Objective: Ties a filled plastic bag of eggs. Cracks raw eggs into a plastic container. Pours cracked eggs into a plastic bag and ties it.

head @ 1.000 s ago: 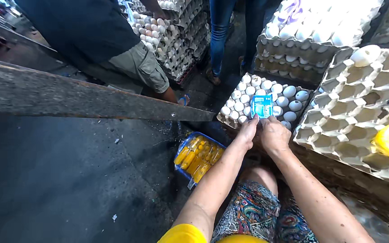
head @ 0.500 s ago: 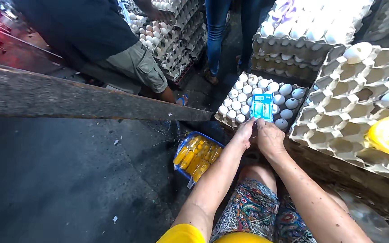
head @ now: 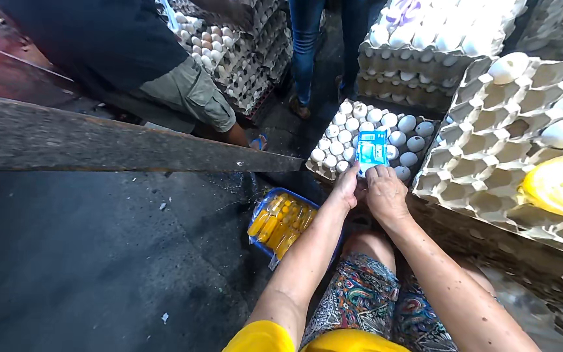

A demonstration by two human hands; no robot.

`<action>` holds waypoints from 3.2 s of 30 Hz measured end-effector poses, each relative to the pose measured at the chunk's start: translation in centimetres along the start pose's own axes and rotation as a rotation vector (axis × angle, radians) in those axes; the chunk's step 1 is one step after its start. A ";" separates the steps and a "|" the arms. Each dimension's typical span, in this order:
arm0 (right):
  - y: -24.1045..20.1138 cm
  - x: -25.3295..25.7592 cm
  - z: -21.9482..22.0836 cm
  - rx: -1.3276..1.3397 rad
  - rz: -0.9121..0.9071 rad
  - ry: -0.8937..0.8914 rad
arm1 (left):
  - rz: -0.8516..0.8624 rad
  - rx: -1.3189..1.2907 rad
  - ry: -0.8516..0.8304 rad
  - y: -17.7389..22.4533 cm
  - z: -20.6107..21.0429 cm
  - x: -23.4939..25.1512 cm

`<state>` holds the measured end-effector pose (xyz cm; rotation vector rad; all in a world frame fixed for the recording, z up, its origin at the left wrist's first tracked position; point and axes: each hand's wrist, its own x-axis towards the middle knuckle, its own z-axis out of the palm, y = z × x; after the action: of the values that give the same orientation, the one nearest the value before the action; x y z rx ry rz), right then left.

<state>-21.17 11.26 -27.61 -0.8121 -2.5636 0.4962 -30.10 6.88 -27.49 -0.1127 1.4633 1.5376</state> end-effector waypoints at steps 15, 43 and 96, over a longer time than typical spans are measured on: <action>-2.1 -0.8 -2.9 -0.102 0.079 -0.257 | 0.128 -0.231 -0.232 -0.4 -1.0 0.3; 0.6 -4.3 -0.6 0.184 -0.148 0.231 | 0.133 -0.197 -0.216 -0.1 1.2 -1.0; -0.2 -4.9 -1.6 0.122 -0.074 0.185 | 0.078 -0.188 -0.316 -0.6 0.3 -2.0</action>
<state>-16.84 8.46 -27.49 -0.6841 -2.3600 0.5233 -28.53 5.88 -26.56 0.0743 1.0852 1.6694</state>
